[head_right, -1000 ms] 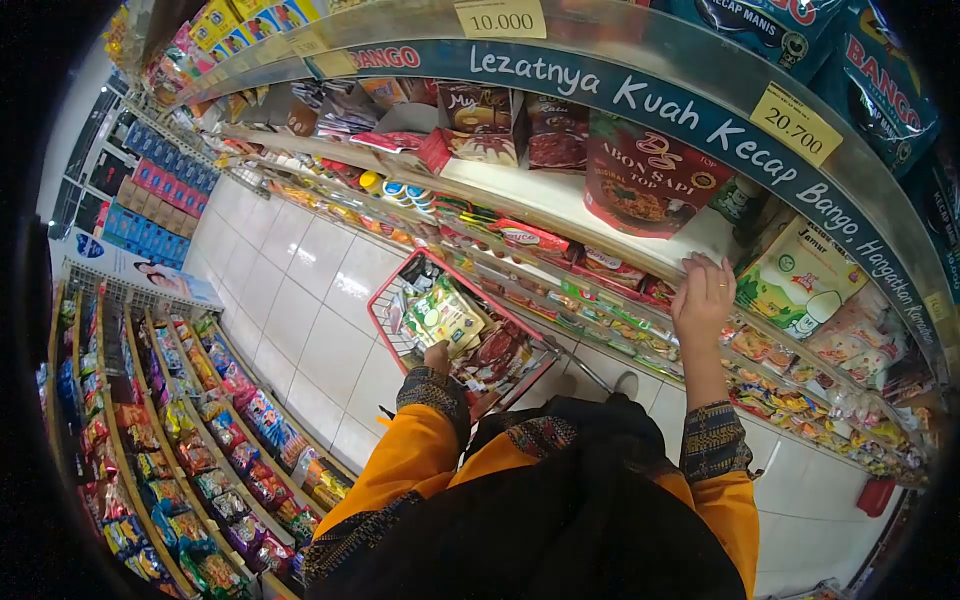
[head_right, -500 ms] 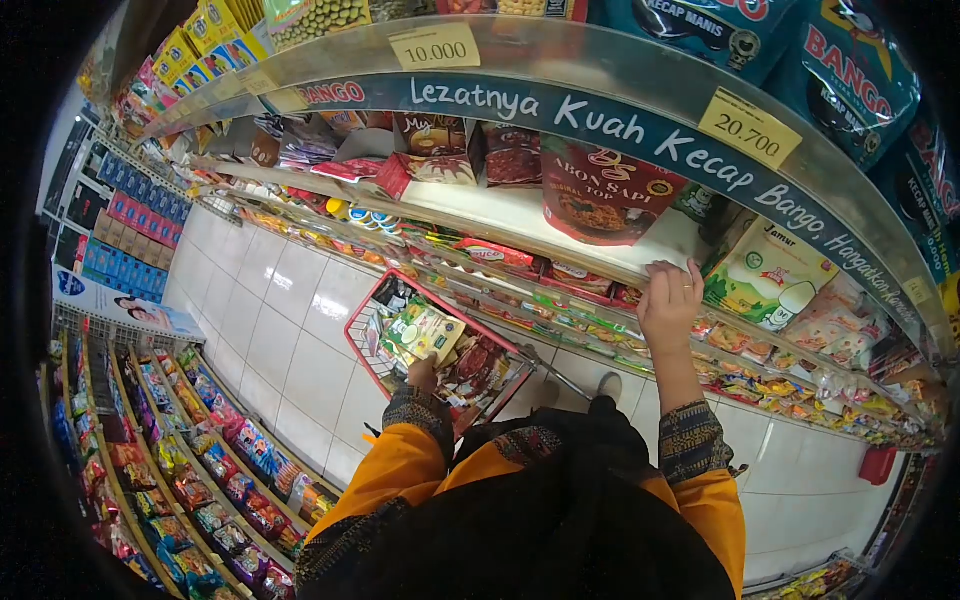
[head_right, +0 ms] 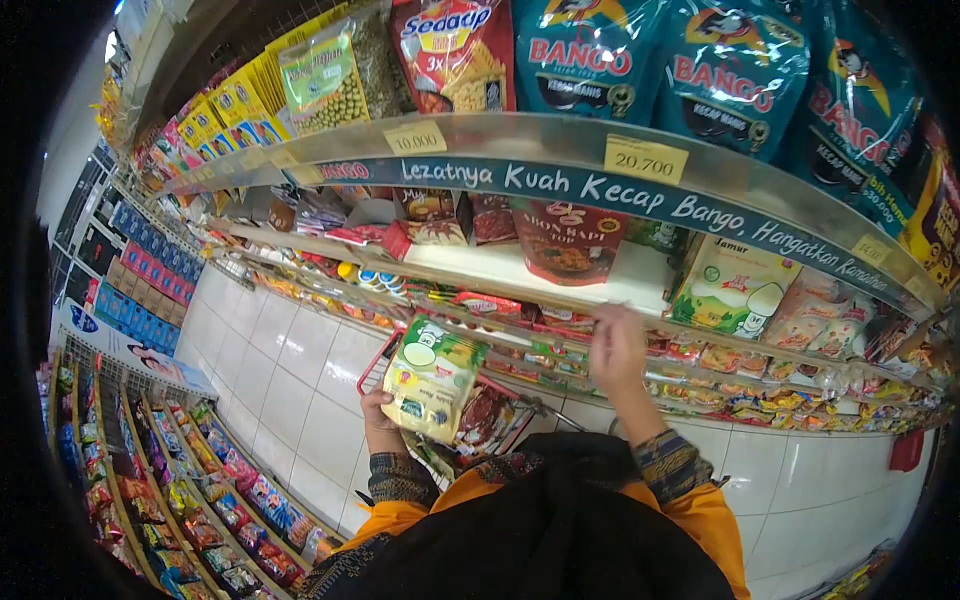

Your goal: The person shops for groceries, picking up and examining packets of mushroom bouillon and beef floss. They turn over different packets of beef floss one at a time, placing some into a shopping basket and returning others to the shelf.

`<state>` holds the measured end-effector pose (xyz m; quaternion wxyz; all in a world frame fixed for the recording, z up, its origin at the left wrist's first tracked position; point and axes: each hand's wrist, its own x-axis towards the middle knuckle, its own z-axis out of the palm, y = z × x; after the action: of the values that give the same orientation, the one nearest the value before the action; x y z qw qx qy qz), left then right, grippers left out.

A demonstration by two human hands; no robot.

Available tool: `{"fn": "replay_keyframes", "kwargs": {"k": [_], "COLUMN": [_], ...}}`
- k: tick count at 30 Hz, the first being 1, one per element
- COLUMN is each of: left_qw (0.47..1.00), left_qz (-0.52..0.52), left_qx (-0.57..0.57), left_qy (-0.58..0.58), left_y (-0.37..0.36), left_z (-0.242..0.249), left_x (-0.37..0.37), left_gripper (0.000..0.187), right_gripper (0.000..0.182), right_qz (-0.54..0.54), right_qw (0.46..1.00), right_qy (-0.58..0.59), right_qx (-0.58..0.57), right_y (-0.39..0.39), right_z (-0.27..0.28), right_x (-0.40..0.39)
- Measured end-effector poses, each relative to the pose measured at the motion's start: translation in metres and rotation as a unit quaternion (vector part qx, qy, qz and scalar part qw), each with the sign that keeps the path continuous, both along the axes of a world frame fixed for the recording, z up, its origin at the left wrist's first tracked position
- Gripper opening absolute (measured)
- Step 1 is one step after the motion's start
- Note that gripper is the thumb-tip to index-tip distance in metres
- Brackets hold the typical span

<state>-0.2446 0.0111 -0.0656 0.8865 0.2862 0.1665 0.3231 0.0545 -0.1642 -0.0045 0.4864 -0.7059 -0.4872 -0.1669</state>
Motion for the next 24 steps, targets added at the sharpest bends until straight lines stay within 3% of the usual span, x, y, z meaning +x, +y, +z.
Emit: {"fn": "replay_keyframes", "kwargs": {"k": [2,3,4,5,6,7,9,10,11,13,15,17,18,20,22,24], "left_qw": [0.998,0.996,0.996,0.991,0.982,0.966,0.947,0.966,0.988,0.952,0.96,0.948,0.946,0.98,0.987,0.988], "left_qz": [-0.017,-0.005,-0.008,-0.078,-0.15,-0.223,-0.275,-0.193,-0.056,-0.124,-0.127,-0.24,-0.248,-0.106,-0.074,-0.05], "left_qx": [-0.016,-0.04,-0.036,-0.042,-0.048,-0.055,-0.102,-0.137,-0.143,-0.06,-0.045,0.053,0.053,0.165,0.119,0.07], "left_qy": [-0.064,-0.085,-0.084,-0.096,-0.106,-0.116,-0.129,-0.101,-0.022,-0.272,-0.245,-0.205,-0.202,0.02,0.074,0.127], "left_y": [-0.021,-0.034,-0.03,-0.02,-0.008,-0.004,-0.005,-0.019,-0.027,-0.052,-0.081,-0.092,-0.094,-0.098,-0.1,-0.101], "left_z": [0.044,0.068,0.061,0.043,0.026,0.024,0.03,0.039,0.033,0.043,0.086,0.099,0.099,0.097,0.106,0.118], "left_x": [0.029,0.043,0.043,0.044,0.047,0.052,0.067,0.07,0.07,0.094,0.105,0.114,0.118,0.123,0.126,0.124], "left_gripper": [0.074,0.073,0.073,0.072,0.07,0.069,0.064,0.061,0.071,0.089,0.1,0.09,0.09,0.07,0.059,0.038], "right_gripper": [0.016,0.018,0.018,0.022,0.026,0.026,0.03,0.033,0.033,0.032,0.035,0.041,0.045,0.045,0.045,0.044], "right_qz": [0.12,0.198,0.198,0.286,0.351,0.351,0.395,0.426,0.423,0.432,0.419,0.39,0.377,0.36,0.343,0.407], "right_qw": [0.957,0.887,0.887,0.711,0.471,0.474,0.527,0.528,0.531,0.537,0.543,0.524,0.536,0.568,0.598,0.526], "right_qy": [0.258,0.412,0.412,0.64,0.808,0.806,0.745,0.727,0.727,0.725,0.727,0.752,0.75,0.737,0.723,0.746], "right_qx": [-0.05,-0.068,-0.064,-0.058,-0.046,-0.04,-0.105,-0.108,-0.101,-0.013,0.034,0.09,0.085,0.068,0.049,0.032], "right_y": [0.006,0.008,0.008,0.008,0.008,0.004,-0.006,-0.012,-0.016,-0.026,-0.034,-0.039,-0.039,-0.044,-0.051,-0.062], "right_z": [0.01,0.014,0.016,0.019,0.022,0.028,0.037,0.031,0.034,0.044,0.047,0.052,0.05,0.055,0.056,0.049], "right_x": [-0.03,-0.038,-0.04,-0.039,-0.037,-0.036,-0.033,-0.03,-0.029,-0.028,-0.026,-0.03,-0.032,-0.041,-0.044,-0.036]}}
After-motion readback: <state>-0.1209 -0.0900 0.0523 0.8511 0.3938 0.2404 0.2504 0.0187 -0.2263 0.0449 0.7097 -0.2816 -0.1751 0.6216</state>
